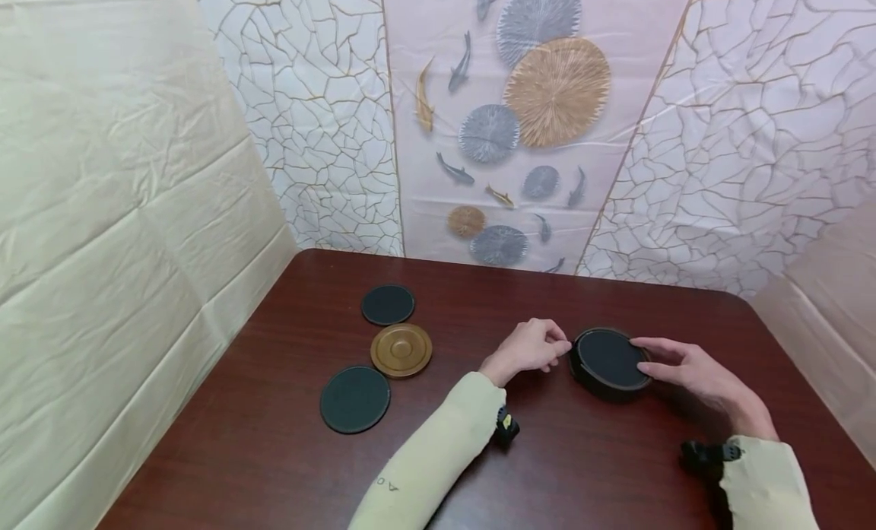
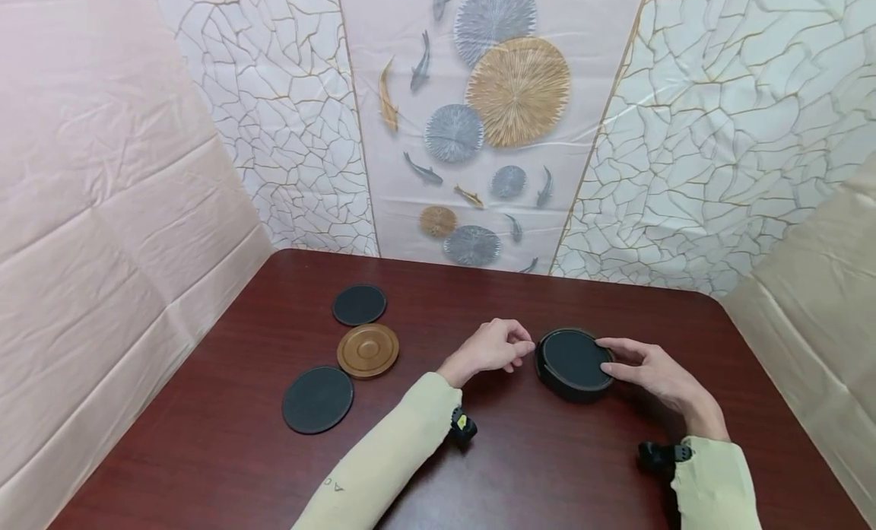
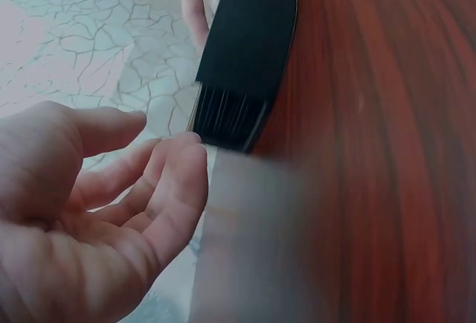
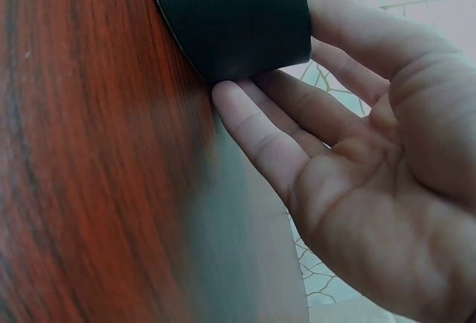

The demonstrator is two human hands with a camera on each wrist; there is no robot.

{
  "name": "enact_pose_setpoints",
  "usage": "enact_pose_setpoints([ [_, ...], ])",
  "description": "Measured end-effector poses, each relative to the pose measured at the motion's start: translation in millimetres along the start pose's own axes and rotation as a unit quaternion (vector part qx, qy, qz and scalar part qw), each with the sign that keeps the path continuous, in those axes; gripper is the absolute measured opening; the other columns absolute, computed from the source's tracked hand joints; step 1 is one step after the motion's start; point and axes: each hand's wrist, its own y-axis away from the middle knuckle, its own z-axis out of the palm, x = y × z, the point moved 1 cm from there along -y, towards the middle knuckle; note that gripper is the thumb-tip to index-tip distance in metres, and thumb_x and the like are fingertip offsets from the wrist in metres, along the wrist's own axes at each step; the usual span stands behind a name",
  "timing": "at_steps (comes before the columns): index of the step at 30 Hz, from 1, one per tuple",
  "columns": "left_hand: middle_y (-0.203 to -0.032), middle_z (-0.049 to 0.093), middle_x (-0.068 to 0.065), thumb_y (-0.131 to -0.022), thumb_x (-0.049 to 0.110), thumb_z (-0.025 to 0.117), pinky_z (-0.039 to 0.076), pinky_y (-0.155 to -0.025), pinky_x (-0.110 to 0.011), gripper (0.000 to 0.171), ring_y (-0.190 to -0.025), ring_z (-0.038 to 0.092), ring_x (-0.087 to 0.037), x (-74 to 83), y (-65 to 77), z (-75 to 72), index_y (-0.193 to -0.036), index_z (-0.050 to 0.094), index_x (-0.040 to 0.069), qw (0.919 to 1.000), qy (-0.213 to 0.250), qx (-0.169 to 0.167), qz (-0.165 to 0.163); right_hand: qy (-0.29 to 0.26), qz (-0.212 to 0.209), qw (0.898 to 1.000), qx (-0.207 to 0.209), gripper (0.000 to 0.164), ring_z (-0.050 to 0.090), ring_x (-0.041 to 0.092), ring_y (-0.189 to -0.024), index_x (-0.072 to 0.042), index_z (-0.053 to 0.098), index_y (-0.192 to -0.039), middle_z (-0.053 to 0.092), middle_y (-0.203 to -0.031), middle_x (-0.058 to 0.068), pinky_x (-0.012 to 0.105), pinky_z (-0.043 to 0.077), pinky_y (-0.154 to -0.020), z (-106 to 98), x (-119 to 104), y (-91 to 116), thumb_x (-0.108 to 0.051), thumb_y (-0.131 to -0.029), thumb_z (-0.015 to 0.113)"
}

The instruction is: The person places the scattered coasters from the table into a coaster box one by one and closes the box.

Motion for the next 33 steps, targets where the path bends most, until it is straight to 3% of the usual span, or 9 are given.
enact_pose_setpoints([
  [5, -0.085, 0.071, -0.006, -0.096, 0.029, 0.064, 0.055, -0.058, -0.027, 0.011, -0.069, 0.068, -0.018, -8.1, 6.6, -20.0, -0.099, 0.066, 0.019, 0.9997, -0.021, -0.011, -0.002, 0.013, -0.012, 1.0, 0.004, 0.063, 0.056, -0.011, -0.102, -0.011, 0.048, -0.143, 0.048, -0.145, 0.023, 0.016, 0.051, -0.081, 1, 0, 0, -0.04, -0.091, 0.068],
  [12, -0.093, 0.072, -0.009, -0.097, 0.033, 0.062, 0.052, -0.057, -0.026, 0.015, -0.068, 0.067, -0.02, -14.0, 15.9, -47.7, -0.103, 0.065, 0.019, 0.9991, -0.041, -0.005, 0.005, 0.007, -0.031, 0.999, 0.008, 0.06, 0.056, -0.01, -0.102, -0.008, 0.049, -0.142, 0.048, -0.143, 0.025, 0.016, 0.051, -0.079, 2, 0, 2, -0.036, -0.092, 0.068],
  [19, -0.101, 0.071, -0.014, -0.098, 0.031, 0.06, 0.053, -0.058, -0.026, 0.017, -0.084, 0.07, -0.03, -17.5, 28.6, -78.3, -0.108, 0.065, 0.017, 0.9994, -0.027, 0.017, 0.012, 0.005, -0.028, 1.0, 0.009, 0.06, 0.056, -0.011, -0.102, -0.009, 0.049, -0.143, 0.047, -0.145, 0.024, 0.016, 0.051, -0.08, 3, -1, 3, -0.036, -0.092, 0.068],
  [26, -0.104, 0.071, -0.014, -0.098, 0.031, 0.061, 0.055, -0.06, -0.026, 0.021, -0.09, 0.07, -0.032, -26.5, 38.9, -108.8, -0.112, 0.064, 0.017, 0.9988, -0.022, 0.043, 0.009, -0.003, -0.018, 1.0, 0.002, 0.062, 0.055, -0.011, -0.102, -0.008, 0.047, -0.144, 0.045, -0.146, 0.026, 0.016, 0.051, -0.08, 2, -4, 4, -0.036, -0.092, 0.068],
  [33, -0.091, 0.069, -0.004, -0.098, 0.033, 0.061, 0.055, -0.063, -0.029, 0.023, -0.09, 0.069, -0.035, -37.3, 53.7, -145.9, -0.115, 0.062, 0.017, 0.9959, -0.027, 0.086, -0.005, -0.008, -0.009, 1.0, 0.0, 0.063, 0.057, -0.006, -0.102, -0.008, 0.046, -0.145, 0.044, -0.146, 0.027, 0.018, 0.053, -0.08, 1, -4, 2, -0.035, -0.092, 0.068],
])
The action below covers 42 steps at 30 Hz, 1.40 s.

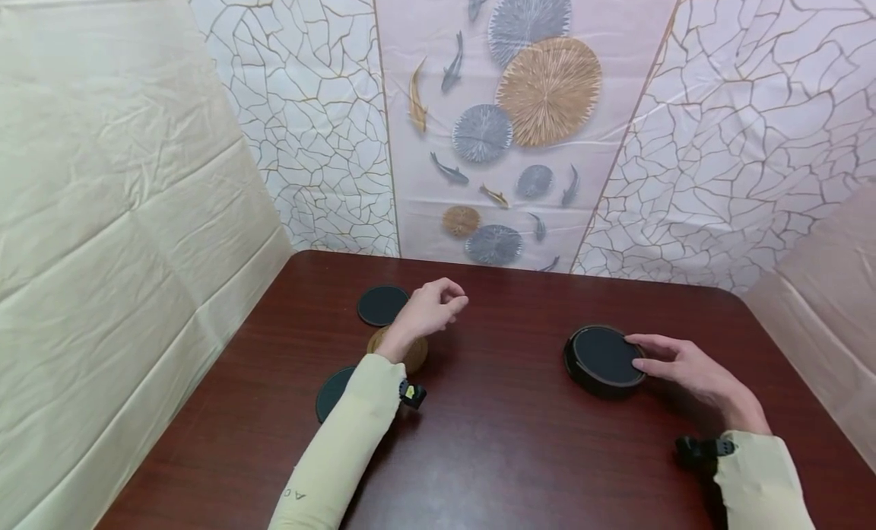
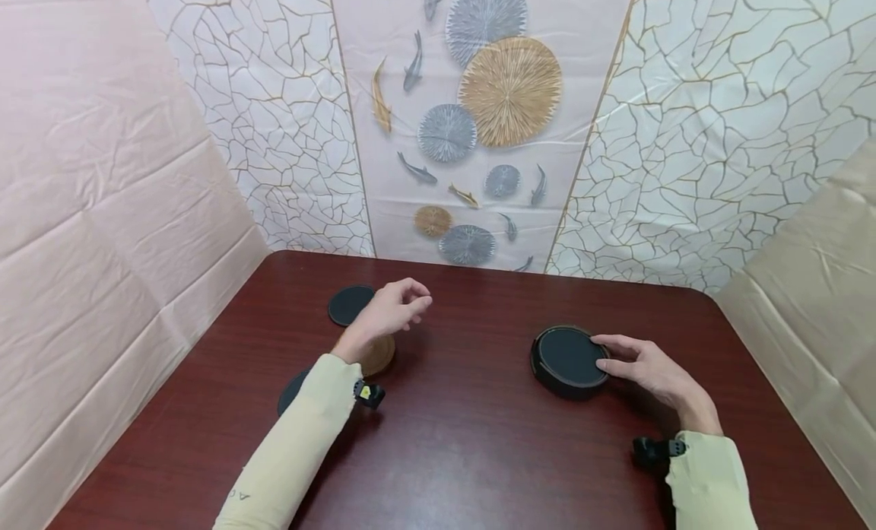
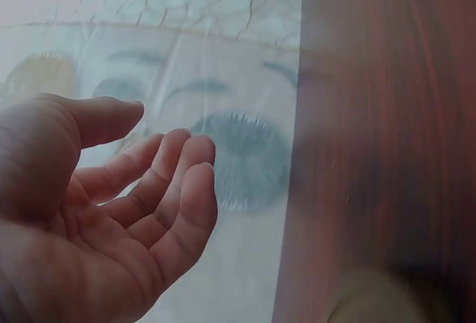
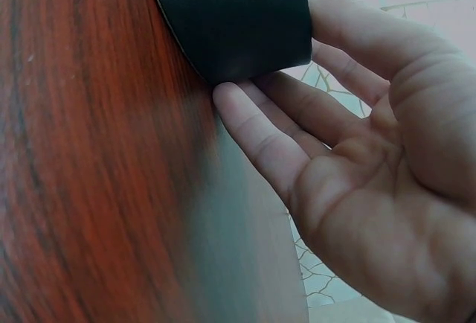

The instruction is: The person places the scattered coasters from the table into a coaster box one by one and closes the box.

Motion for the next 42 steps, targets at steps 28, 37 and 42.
enact_pose_setpoints([
  [28, -0.113, 0.063, -0.024, -0.101, 0.027, 0.056, 0.056, -0.065, -0.029, 0.029, -0.095, 0.068, -0.036, -70.6, 23.6, -96.3, -0.122, 0.057, 0.006, 0.9874, 0.096, 0.114, -0.054, 0.014, -0.002, 1.0, 0.003, 0.063, 0.054, -0.009, -0.104, -0.011, 0.048, -0.144, 0.044, -0.147, 0.025, 0.018, 0.052, -0.081, -1, 2, 0, -0.039, -0.091, 0.068],
  [37, -0.12, 0.062, -0.023, -0.101, 0.03, 0.056, 0.056, -0.068, -0.027, 0.036, -0.096, 0.067, -0.031, -107.0, 20.5, -101.4, -0.127, 0.054, 0.005, 0.9795, 0.089, 0.117, -0.137, 0.035, -0.006, 0.999, 0.009, 0.061, 0.051, -0.014, -0.103, -0.011, 0.049, -0.143, 0.045, -0.146, 0.024, 0.017, 0.051, -0.08, -3, 0, 2, -0.041, -0.092, 0.066],
  [42, -0.115, 0.062, -0.02, -0.1, 0.031, 0.057, 0.057, -0.068, -0.027, 0.038, -0.089, 0.066, -0.025, -123.1, 21.5, -103.6, -0.128, 0.053, 0.005, 0.978, 0.063, 0.115, -0.162, -0.003, -0.004, 1.0, -0.003, 0.062, 0.059, -0.006, -0.1, -0.007, 0.047, -0.144, 0.044, -0.146, 0.026, 0.023, 0.055, -0.079, 0, 0, 1, -0.036, -0.093, 0.067],
])
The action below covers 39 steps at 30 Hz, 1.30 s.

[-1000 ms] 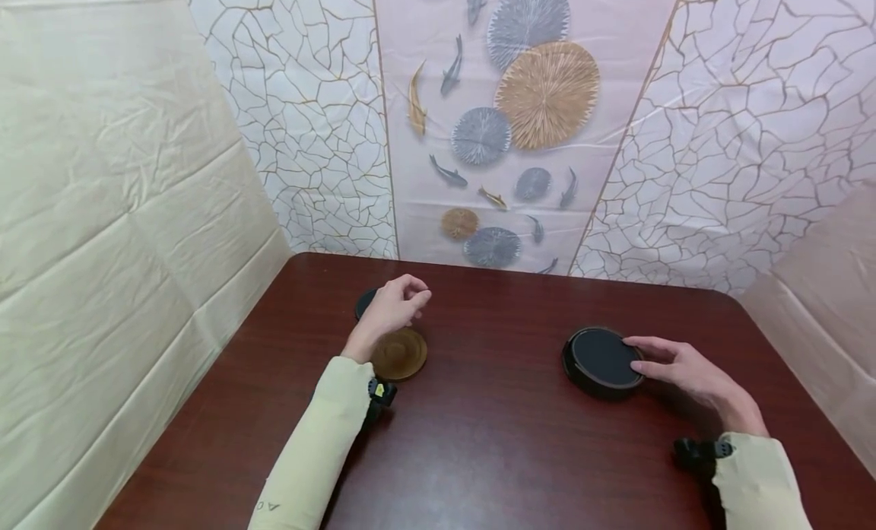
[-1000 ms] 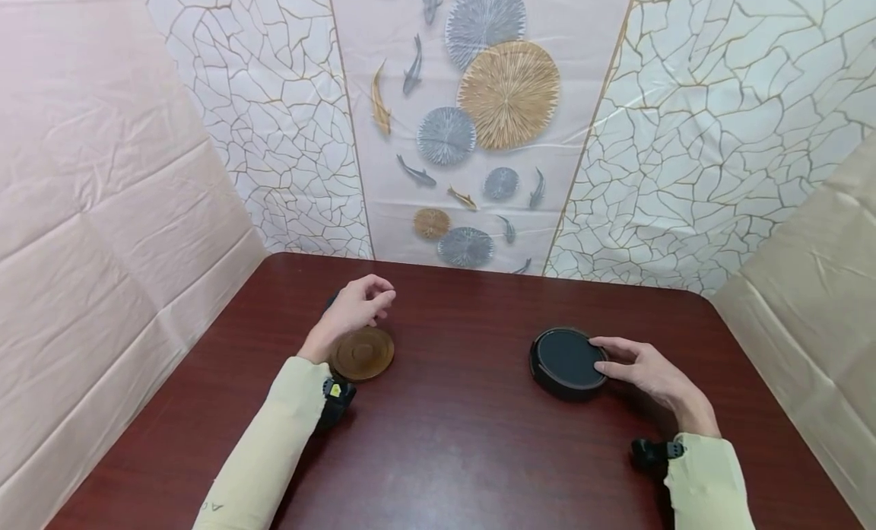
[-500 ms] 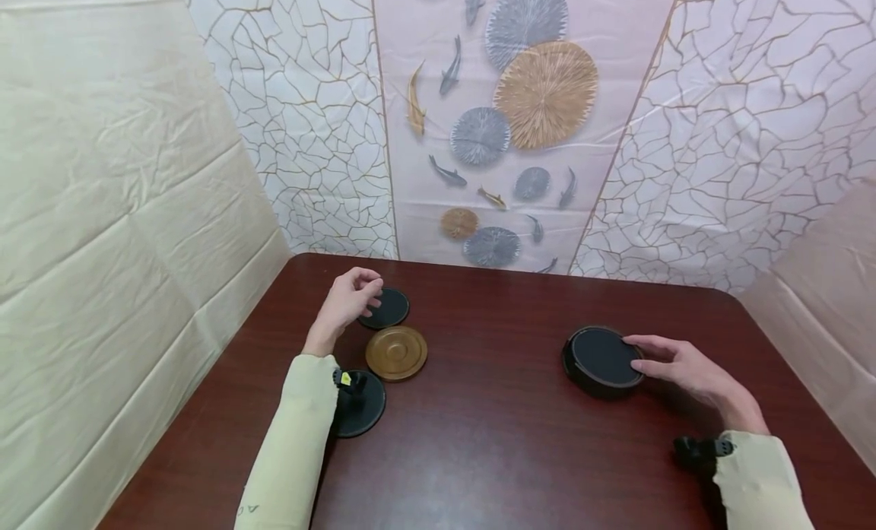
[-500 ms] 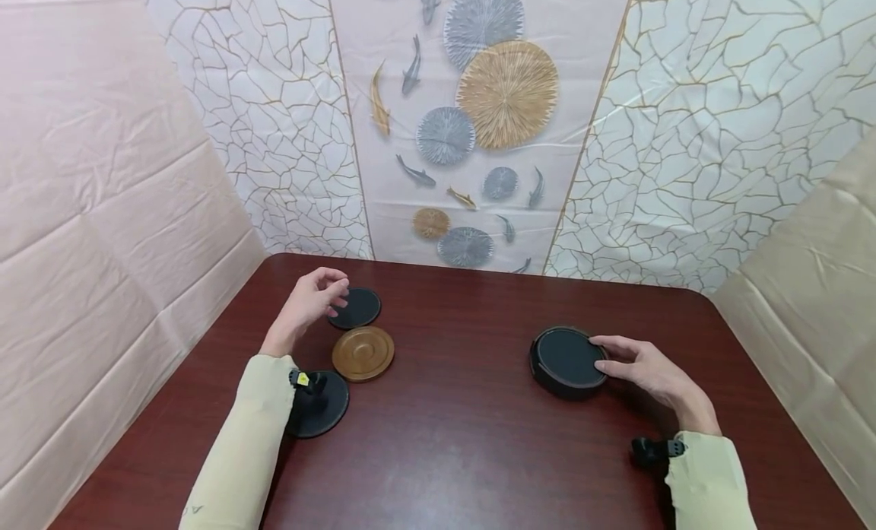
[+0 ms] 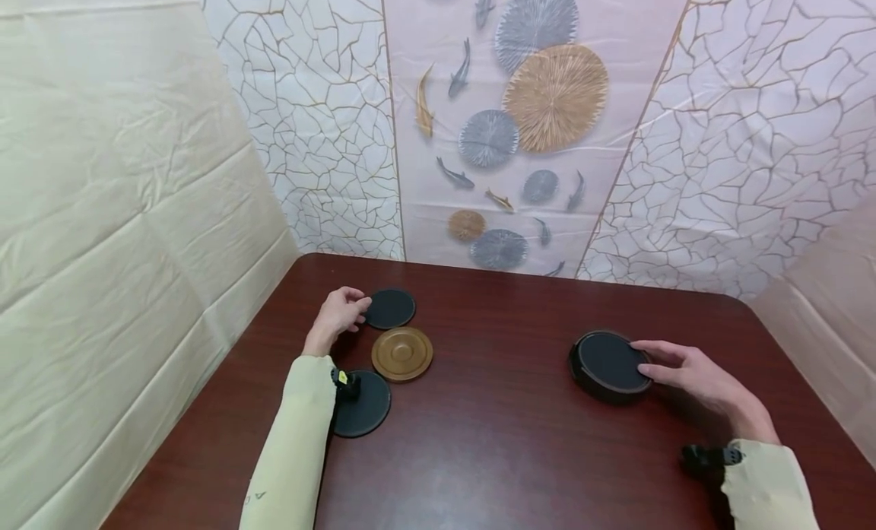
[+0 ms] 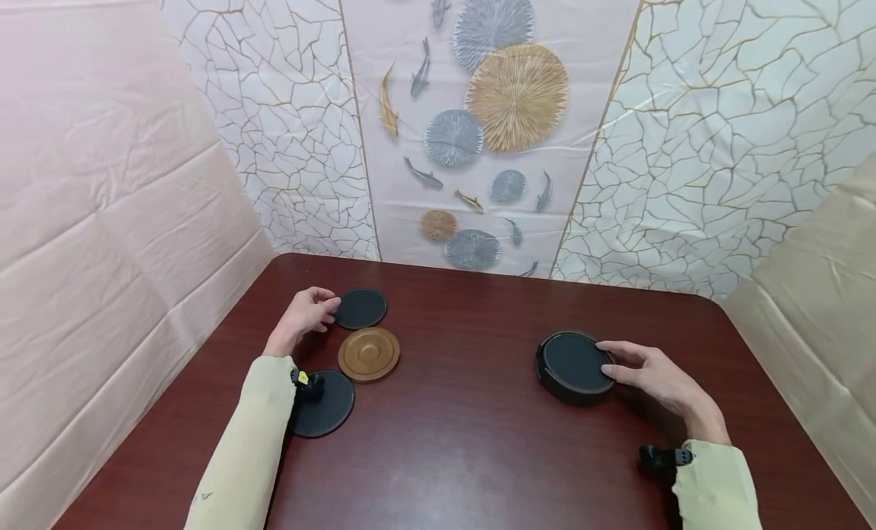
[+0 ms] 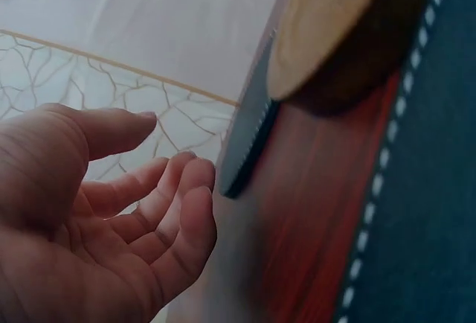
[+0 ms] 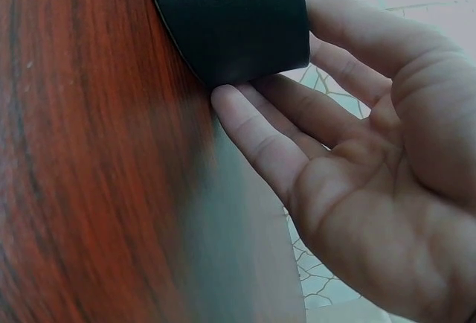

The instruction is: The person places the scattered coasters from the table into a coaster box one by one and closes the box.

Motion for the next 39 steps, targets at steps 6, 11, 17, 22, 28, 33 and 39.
enact_pose_setpoints([
  [6, -0.107, 0.062, -0.016, -0.099, 0.032, 0.058, 0.056, -0.065, -0.027, 0.04, -0.084, 0.065, -0.023, -4.6, -4.2, -1.2, -0.129, 0.053, 0.006, 0.9982, -0.056, 0.016, -0.015, -0.012, 0.003, 1.0, 0.001, 0.061, 0.06, -0.003, -0.1, -0.006, 0.046, -0.144, 0.044, -0.145, 0.026, 0.024, 0.055, -0.078, 1, -1, -2, -0.034, -0.094, 0.067],
  [11, -0.101, 0.064, -0.017, -0.097, 0.034, 0.06, 0.052, -0.068, -0.033, 0.041, -0.082, 0.062, -0.026, -2.8, -4.7, 4.5, -0.126, 0.054, 0.005, 0.9917, -0.124, 0.018, -0.03, -0.019, 0.004, 1.0, -0.004, 0.062, 0.059, -0.004, -0.099, -0.004, 0.044, -0.145, 0.043, -0.145, 0.03, 0.024, 0.056, -0.078, 2, -1, -1, -0.032, -0.095, 0.066],
  [17, -0.127, 0.058, -0.02, -0.092, 0.036, 0.067, 0.05, -0.088, -0.045, 0.049, -0.108, 0.057, -0.034, -4.3, -5.8, 9.6, -0.125, 0.056, 0.003, 0.9794, -0.197, 0.024, -0.037, -0.016, 0.0, 1.0, 0.0, 0.06, 0.059, -0.006, -0.099, -0.005, 0.045, -0.144, 0.046, -0.144, 0.028, 0.022, 0.055, -0.078, 2, -1, 0, -0.031, -0.095, 0.066],
  [22, -0.103, 0.06, -0.015, -0.089, 0.036, 0.071, 0.046, -0.071, -0.039, 0.038, -0.089, 0.056, -0.029, -3.1, -4.3, 8.3, -0.106, 0.06, 0.004, 0.9746, -0.219, 0.017, -0.046, -0.01, -0.01, 1.0, 0.001, 0.06, 0.056, -0.009, -0.1, -0.004, 0.046, -0.144, 0.045, -0.144, 0.028, 0.02, 0.054, -0.078, 1, -1, 0, -0.03, -0.094, 0.066],
  [28, -0.077, 0.049, -0.005, -0.09, 0.031, 0.07, 0.038, -0.061, -0.033, 0.028, -0.071, 0.046, -0.021, -3.0, -0.9, -0.9, -0.083, 0.054, 0.009, 0.9742, -0.215, -0.012, -0.066, -0.004, -0.011, 1.0, 0.0, 0.06, 0.055, -0.009, -0.1, -0.005, 0.045, -0.144, 0.045, -0.145, 0.028, 0.02, 0.054, -0.078, 0, -2, 0, -0.03, -0.094, 0.066],
  [33, -0.106, 0.06, -0.016, -0.093, 0.027, 0.067, 0.046, -0.073, -0.037, 0.033, -0.092, 0.056, -0.028, -2.3, 2.0, -5.7, -0.112, 0.06, 0.001, 0.9753, -0.206, -0.029, -0.074, 0.002, -0.005, 1.0, 0.002, 0.061, 0.053, -0.01, -0.1, -0.005, 0.045, -0.145, 0.044, -0.145, 0.029, 0.019, 0.054, -0.078, -1, -2, 0, -0.031, -0.094, 0.066],
  [39, -0.069, 0.045, -0.003, -0.094, 0.028, 0.064, 0.04, -0.063, -0.035, 0.027, -0.07, 0.05, -0.024, -4.0, -0.1, -5.0, -0.076, 0.056, 0.009, 0.975, -0.204, -0.021, -0.086, -0.016, -0.004, 1.0, -0.001, 0.061, 0.056, -0.007, -0.1, -0.004, 0.044, -0.145, 0.044, -0.145, 0.029, 0.021, 0.054, -0.078, 0, -1, -1, -0.03, -0.094, 0.067],
])
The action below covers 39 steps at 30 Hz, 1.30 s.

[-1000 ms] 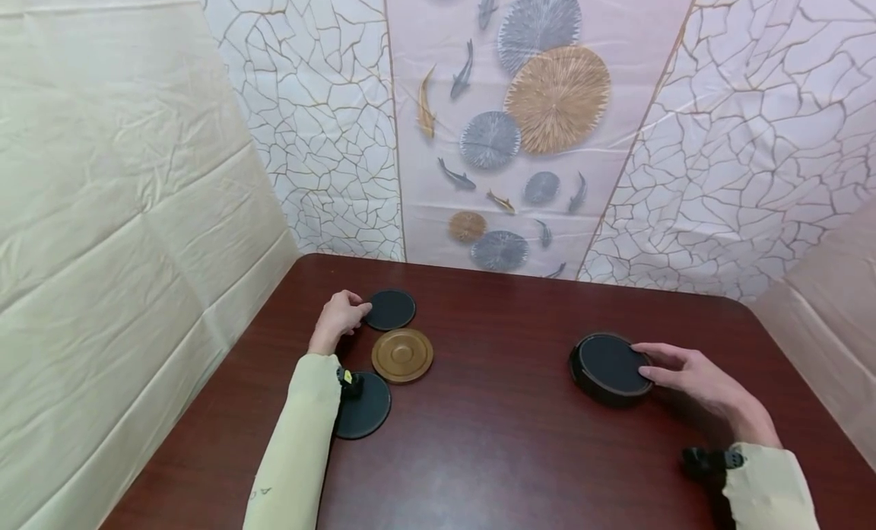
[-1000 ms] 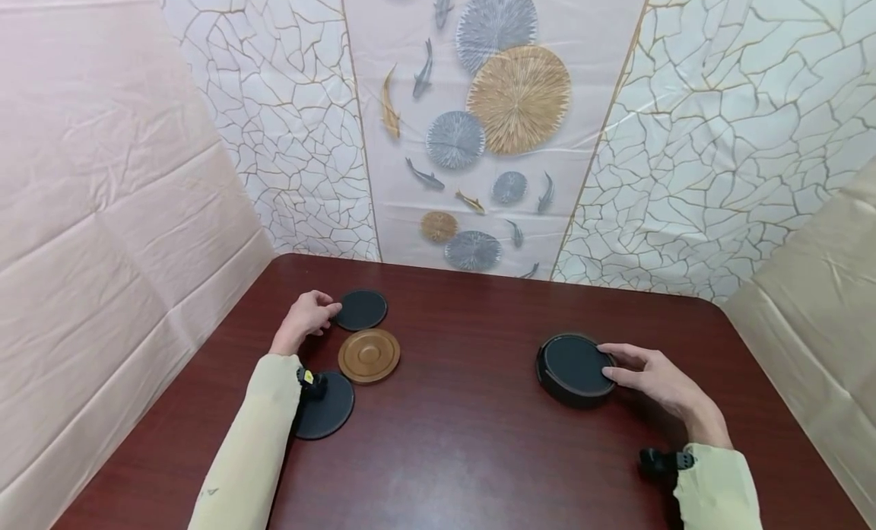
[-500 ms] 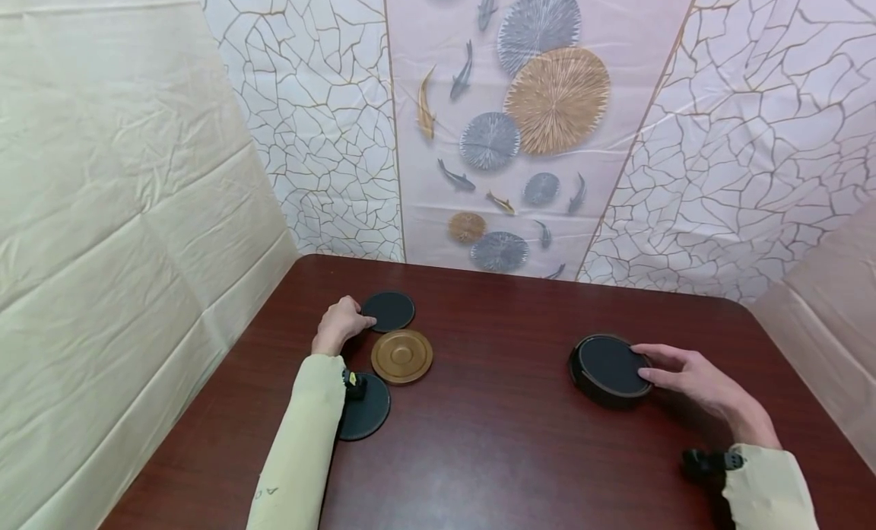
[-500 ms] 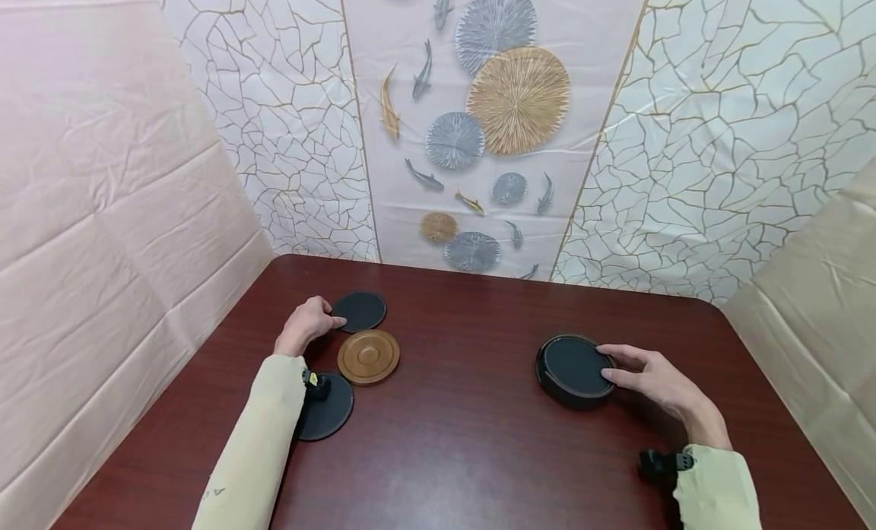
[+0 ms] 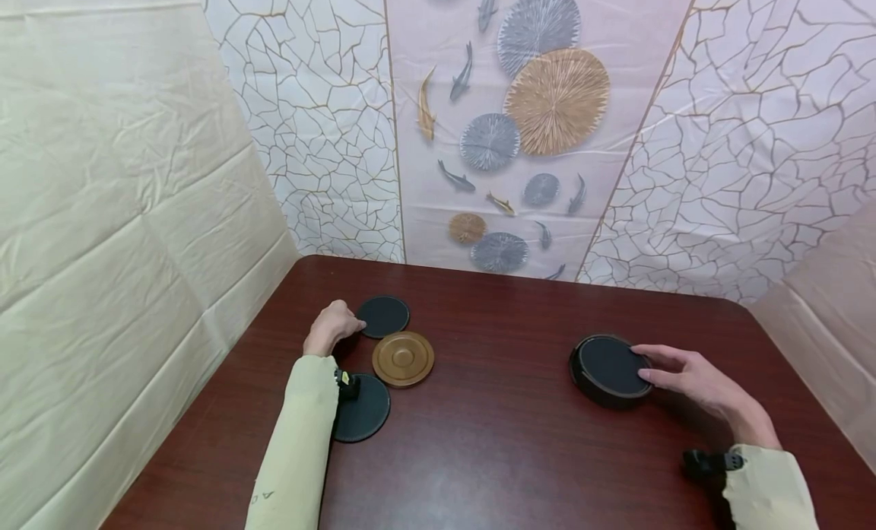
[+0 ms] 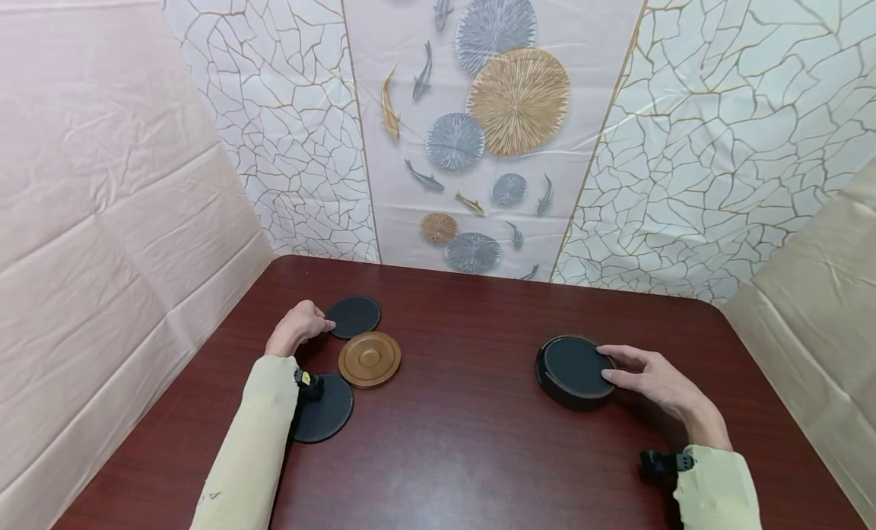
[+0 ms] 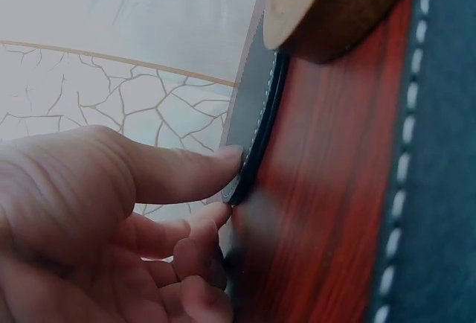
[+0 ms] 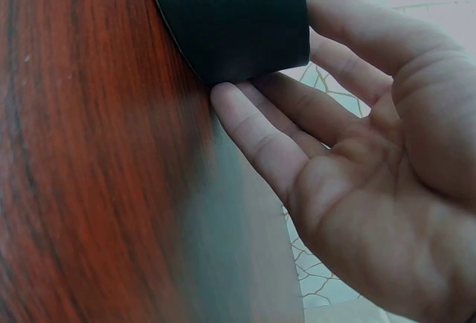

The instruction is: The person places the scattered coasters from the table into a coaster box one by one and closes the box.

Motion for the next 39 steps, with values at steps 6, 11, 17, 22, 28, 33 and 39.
enact_pose_setpoints([
  [6, -0.065, 0.033, -0.001, -0.09, 0.04, 0.07, 0.037, -0.059, -0.035, 0.038, -0.064, 0.043, -0.022, 2.8, 1.6, 0.6, -0.075, 0.05, 0.011, 0.9999, -0.011, -0.006, -0.004, 0.004, 0.0, 1.0, 0.0, 0.061, 0.055, -0.008, -0.1, -0.004, 0.045, -0.145, 0.044, -0.145, 0.028, 0.021, 0.054, -0.078, 0, 1, 0, -0.03, -0.094, 0.066],
  [11, -0.066, 0.032, -0.002, -0.09, 0.035, 0.071, 0.036, -0.057, -0.034, 0.036, -0.062, 0.041, -0.021, 2.6, 2.0, -1.0, -0.079, 0.048, 0.01, 0.9995, -0.017, -0.027, -0.002, 0.014, 0.003, 1.0, -0.002, 0.061, 0.053, -0.01, -0.1, -0.005, 0.045, -0.145, 0.044, -0.145, 0.029, 0.02, 0.054, -0.078, 1, 0, 1, -0.031, -0.094, 0.066],
  [17, -0.098, 0.053, -0.017, -0.092, 0.029, 0.069, 0.043, -0.07, -0.038, 0.039, -0.085, 0.051, -0.03, -2.6, 1.3, -4.2, -0.113, 0.057, -0.001, 0.9995, -0.009, -0.031, -0.007, 0.017, 0.008, 1.0, -0.003, 0.06, 0.052, -0.01, -0.101, -0.006, 0.045, -0.145, 0.043, -0.146, 0.029, 0.02, 0.054, -0.079, 0, 0, 1, -0.032, -0.094, 0.066],
  [22, -0.132, 0.045, -0.031, -0.095, 0.023, 0.06, 0.046, -0.093, -0.049, 0.048, -0.113, 0.048, -0.041, -4.0, -0.6, -4.0, -0.131, 0.048, -0.007, 0.9997, -0.011, -0.017, 0.012, 0.015, 0.013, 1.0, -0.003, 0.061, 0.053, -0.009, -0.101, -0.006, 0.045, -0.145, 0.043, -0.146, 0.029, 0.02, 0.054, -0.079, 1, -2, 2, -0.032, -0.094, 0.066],
  [28, -0.15, 0.022, -0.036, -0.094, 0.045, 0.061, 0.042, -0.102, -0.056, 0.091, -0.127, 0.041, -0.048, -5.6, -1.2, -4.0, -0.151, 0.014, -0.007, 0.9993, -0.015, -0.029, -0.017, 0.009, 0.004, 1.0, -0.006, 0.06, 0.055, -0.007, -0.101, -0.006, 0.046, -0.144, 0.043, -0.146, 0.028, 0.021, 0.054, -0.078, 4, -2, -1, -0.032, -0.094, 0.066],
  [33, -0.14, 0.037, -0.031, -0.086, 0.046, 0.072, 0.05, -0.069, -0.039, 0.095, -0.098, 0.054, -0.035, 2.1, -9.0, -10.4, -0.15, 0.023, -0.003, 0.9965, -0.062, -0.052, -0.02, 0.009, 0.005, 1.0, -0.002, 0.06, 0.058, -0.005, -0.101, -0.007, 0.047, -0.143, 0.044, -0.145, 0.026, 0.022, 0.054, -0.078, 4, -1, -2, -0.033, -0.093, 0.067],
  [39, -0.129, 0.047, -0.024, -0.085, 0.041, 0.075, 0.046, -0.06, -0.032, 0.082, -0.094, 0.053, -0.031, 12.2, -20.6, -15.6, -0.144, 0.037, -0.002, 0.9951, -0.072, -0.066, -0.016, 0.002, 0.003, 1.0, -0.001, 0.061, 0.058, -0.004, -0.1, -0.005, 0.045, -0.144, 0.043, -0.145, 0.029, 0.024, 0.055, -0.078, 1, -2, 1, -0.032, -0.094, 0.066],
])
